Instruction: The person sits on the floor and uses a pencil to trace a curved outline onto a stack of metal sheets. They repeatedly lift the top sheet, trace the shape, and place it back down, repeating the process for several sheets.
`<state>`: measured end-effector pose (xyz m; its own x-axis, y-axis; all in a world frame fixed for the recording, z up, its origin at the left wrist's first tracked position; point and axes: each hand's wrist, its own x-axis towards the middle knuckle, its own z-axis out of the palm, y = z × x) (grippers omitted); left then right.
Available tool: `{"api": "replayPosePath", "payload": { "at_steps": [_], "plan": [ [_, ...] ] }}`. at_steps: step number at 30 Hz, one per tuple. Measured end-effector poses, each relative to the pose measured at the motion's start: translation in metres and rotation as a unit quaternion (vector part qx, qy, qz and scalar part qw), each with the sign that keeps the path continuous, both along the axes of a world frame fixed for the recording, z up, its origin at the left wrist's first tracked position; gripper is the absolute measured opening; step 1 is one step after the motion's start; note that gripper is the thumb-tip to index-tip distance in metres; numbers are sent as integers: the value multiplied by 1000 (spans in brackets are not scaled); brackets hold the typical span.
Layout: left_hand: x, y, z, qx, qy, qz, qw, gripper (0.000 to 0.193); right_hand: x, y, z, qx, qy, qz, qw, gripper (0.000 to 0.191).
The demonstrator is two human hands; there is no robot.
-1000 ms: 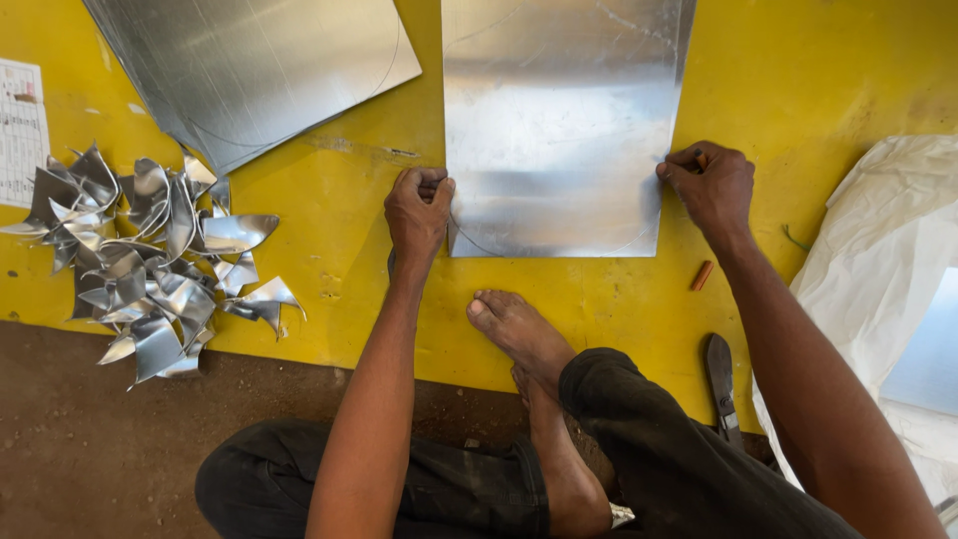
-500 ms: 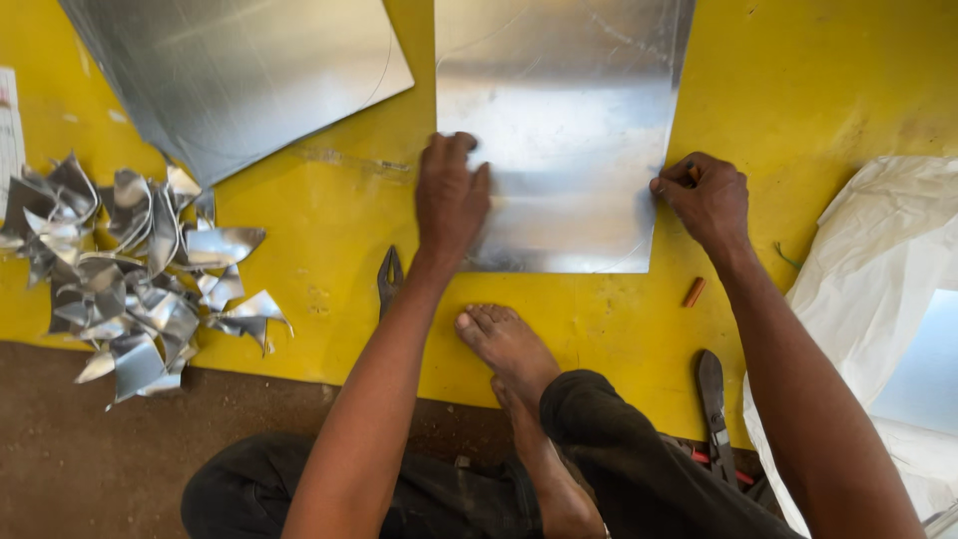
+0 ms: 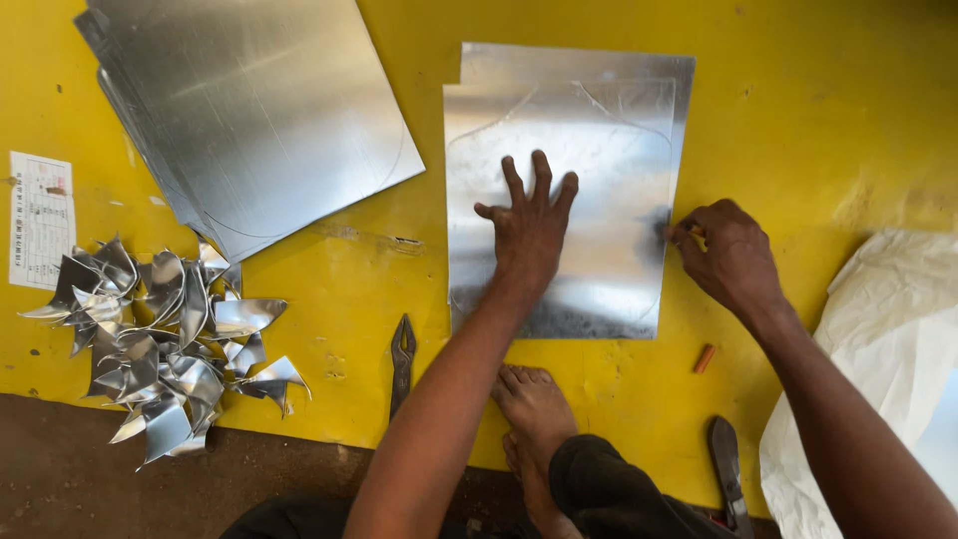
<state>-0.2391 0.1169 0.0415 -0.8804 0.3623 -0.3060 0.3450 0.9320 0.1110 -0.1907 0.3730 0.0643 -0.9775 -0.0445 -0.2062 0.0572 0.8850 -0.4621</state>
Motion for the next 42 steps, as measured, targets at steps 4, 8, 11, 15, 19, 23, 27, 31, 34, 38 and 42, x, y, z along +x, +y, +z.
{"api": "replayPosePath", "payload": {
  "at_steps": [4,8,11,15,19,23,27,31,34,38,42],
  "plan": [
    [-1,-2,-8,-11,-39,9,999,93,-69,-21,35,-146,65,20,987,37],
    [5,0,-8,-18,-15,47,999,81,-145,-64,58,-189,89,20,978,60],
    [10,3,-9,-26,-24,60,998,85,-172,-110,62,-376,2,-38,926,57],
    [13,5,-9,-35,-20,79,996,87,-175,-173,55,-500,-70,42,862,34],
    [12,3,-2,-40,-50,79,995,82,-169,-223,43,-437,-95,53,893,24],
    [4,-3,6,-37,-110,62,991,94,-164,-255,37,-320,-79,108,938,22],
    [2,-7,12,-63,-139,35,988,96,-168,-277,36,-268,-55,139,952,21],
    [2,-14,15,-63,-135,20,989,102,-172,-289,37,-174,-48,161,970,21],
    [3,-18,16,-60,-141,13,988,108,-171,-291,37,-201,-52,151,967,21],
    [4,-20,15,-51,-115,22,992,107,-171,-293,35,-151,-23,167,974,22],
    [6,-20,11,-49,-126,11,991,113,-172,-295,31,-158,-8,178,971,22]
  ]
}}
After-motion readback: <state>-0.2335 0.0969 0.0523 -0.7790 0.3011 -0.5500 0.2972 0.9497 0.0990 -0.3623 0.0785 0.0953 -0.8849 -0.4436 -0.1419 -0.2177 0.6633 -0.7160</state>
